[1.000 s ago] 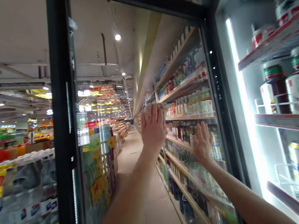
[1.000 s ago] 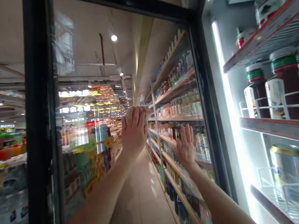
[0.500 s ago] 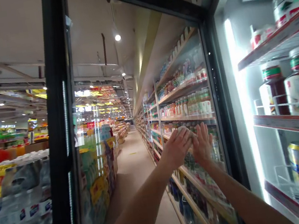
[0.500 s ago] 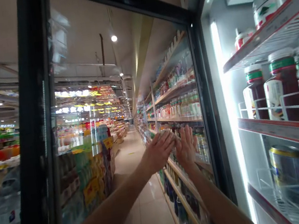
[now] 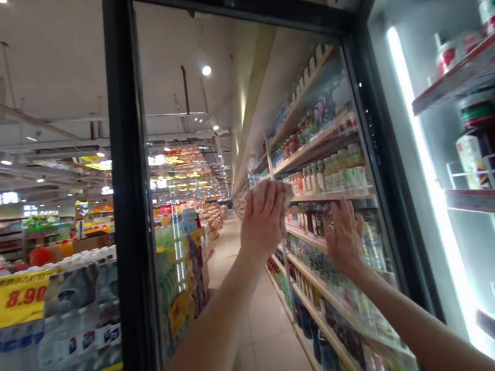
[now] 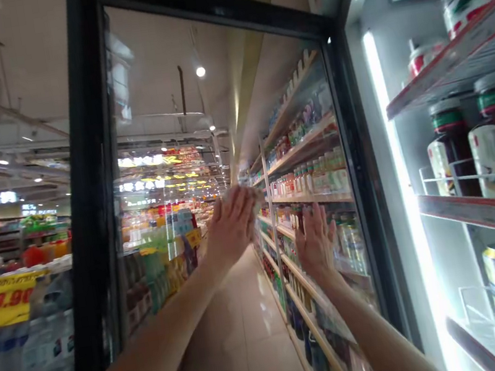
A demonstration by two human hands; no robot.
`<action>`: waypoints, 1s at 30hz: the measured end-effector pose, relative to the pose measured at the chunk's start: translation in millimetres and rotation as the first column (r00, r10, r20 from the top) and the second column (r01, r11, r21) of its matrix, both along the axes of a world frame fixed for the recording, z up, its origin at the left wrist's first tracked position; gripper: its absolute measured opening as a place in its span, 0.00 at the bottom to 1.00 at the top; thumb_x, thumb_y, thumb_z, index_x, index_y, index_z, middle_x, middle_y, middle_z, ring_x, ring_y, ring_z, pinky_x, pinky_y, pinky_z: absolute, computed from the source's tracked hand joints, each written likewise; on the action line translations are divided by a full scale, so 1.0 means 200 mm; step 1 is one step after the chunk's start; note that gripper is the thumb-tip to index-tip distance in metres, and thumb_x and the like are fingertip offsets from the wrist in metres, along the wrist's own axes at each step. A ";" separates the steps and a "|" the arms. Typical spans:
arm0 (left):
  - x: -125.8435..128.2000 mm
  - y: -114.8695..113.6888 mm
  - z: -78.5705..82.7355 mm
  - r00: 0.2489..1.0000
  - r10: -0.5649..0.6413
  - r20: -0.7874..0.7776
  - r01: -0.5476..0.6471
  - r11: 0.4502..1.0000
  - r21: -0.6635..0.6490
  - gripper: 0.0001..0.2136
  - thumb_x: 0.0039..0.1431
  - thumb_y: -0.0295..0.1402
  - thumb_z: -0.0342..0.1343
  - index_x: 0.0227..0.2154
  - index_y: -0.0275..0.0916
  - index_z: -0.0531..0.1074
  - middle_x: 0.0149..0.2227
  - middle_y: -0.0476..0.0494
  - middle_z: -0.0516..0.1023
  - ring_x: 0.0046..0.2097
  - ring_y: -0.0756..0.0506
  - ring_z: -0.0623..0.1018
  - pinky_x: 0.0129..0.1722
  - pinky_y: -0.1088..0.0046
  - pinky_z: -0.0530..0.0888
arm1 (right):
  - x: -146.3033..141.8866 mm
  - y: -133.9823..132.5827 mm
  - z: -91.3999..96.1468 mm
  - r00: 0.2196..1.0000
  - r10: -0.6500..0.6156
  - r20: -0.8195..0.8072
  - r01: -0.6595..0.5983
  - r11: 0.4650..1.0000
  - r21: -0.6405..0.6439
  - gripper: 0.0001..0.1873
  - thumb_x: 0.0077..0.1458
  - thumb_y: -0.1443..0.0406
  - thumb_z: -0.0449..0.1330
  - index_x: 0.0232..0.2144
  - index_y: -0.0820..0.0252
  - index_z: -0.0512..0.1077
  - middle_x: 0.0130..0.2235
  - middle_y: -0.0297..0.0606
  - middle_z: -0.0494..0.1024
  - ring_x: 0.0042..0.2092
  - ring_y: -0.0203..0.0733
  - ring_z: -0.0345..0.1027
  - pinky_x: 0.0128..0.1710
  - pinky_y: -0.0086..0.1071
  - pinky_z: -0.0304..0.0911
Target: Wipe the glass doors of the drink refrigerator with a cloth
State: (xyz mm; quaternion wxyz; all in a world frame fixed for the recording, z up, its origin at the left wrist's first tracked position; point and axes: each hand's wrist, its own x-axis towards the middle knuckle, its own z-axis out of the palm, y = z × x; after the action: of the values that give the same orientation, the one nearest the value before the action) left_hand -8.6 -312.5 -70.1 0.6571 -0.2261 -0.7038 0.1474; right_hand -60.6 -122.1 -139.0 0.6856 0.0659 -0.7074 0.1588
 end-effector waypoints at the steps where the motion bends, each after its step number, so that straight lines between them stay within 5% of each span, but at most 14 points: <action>1: 0.00 0.00 0.04 1.000 0.005 -0.013 -0.004 0.997 0.076 0.22 0.63 0.34 0.40 0.59 0.35 0.57 0.64 0.40 0.55 0.65 0.39 0.52 0.62 0.53 0.54 | 0.02 -0.05 0.05 0.999 0.029 -0.016 -0.028 0.999 0.037 0.30 0.62 0.60 0.41 0.64 0.56 0.42 0.66 0.46 0.47 0.67 0.49 0.38 0.60 0.55 0.42; 6: 0.03 -0.03 0.17 0.999 -0.031 -0.031 0.035 0.987 0.156 0.23 0.62 0.35 0.40 0.59 0.35 0.57 0.63 0.40 0.55 0.65 0.39 0.52 0.63 0.52 0.51 | 0.06 -0.25 0.24 0.993 0.101 -0.062 -0.097 0.993 0.074 0.29 0.62 0.62 0.40 0.65 0.54 0.42 0.65 0.43 0.50 0.67 0.45 0.38 0.62 0.50 0.42; 13: 0.08 -0.33 0.24 0.991 -0.061 -0.120 0.108 0.890 0.442 0.24 0.62 0.38 0.42 0.59 0.35 0.56 0.64 0.37 0.53 0.66 0.38 0.49 0.63 0.51 0.45 | 0.02 -0.26 0.24 0.995 0.074 -0.074 -0.068 0.994 0.082 0.28 0.62 0.61 0.42 0.64 0.51 0.45 0.66 0.42 0.48 0.67 0.47 0.38 0.61 0.51 0.42; 16: 0.07 -0.33 0.17 0.988 -0.046 -0.146 0.117 0.840 0.530 0.26 0.61 0.38 0.43 0.60 0.33 0.54 0.64 0.34 0.51 0.66 0.37 0.47 0.63 0.50 0.45 | 0.03 -0.27 0.24 0.996 0.063 -0.067 -0.057 0.994 0.090 0.27 0.62 0.61 0.42 0.63 0.52 0.49 0.66 0.43 0.48 0.67 0.48 0.38 0.61 0.52 0.42; 21: 0.02 -0.25 -0.01 0.999 -0.039 -0.007 0.039 0.976 0.216 0.22 0.63 0.35 0.40 0.59 0.37 0.57 0.63 0.40 0.56 0.66 0.42 0.50 0.64 0.55 0.48 | 0.02 -0.28 0.24 0.998 0.049 -0.042 -0.046 0.995 0.084 0.26 0.62 0.61 0.42 0.62 0.52 0.51 0.66 0.43 0.48 0.67 0.48 0.38 0.61 0.53 0.42; 27: -0.02 -0.40 0.08 0.999 0.025 -0.049 0.001 0.883 0.469 0.24 0.61 0.36 0.43 0.59 0.33 0.57 0.64 0.35 0.53 0.65 0.37 0.51 0.62 0.51 0.50 | -0.03 -0.30 0.24 0.999 0.018 -0.049 -0.014 0.997 0.075 0.25 0.62 0.59 0.42 0.60 0.55 0.56 0.65 0.45 0.50 0.66 0.50 0.40 0.60 0.54 0.43; 30: -0.06 -0.36 0.02 0.998 0.040 -0.041 -0.017 0.896 0.443 0.24 0.61 0.35 0.42 0.59 0.31 0.56 0.64 0.34 0.53 0.66 0.36 0.49 0.62 0.50 0.51 | -0.06 -0.31 0.24 0.998 0.002 -0.060 0.003 0.997 0.078 0.25 0.62 0.59 0.42 0.61 0.55 0.56 0.65 0.46 0.51 0.66 0.49 0.39 0.60 0.53 0.42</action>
State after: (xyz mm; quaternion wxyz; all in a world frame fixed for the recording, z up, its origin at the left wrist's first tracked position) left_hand -20.8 -384.5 -65.9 0.7061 -0.0569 -0.7058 -0.0013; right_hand -72.4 -184.8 -90.9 0.7035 0.0974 -0.6921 0.1288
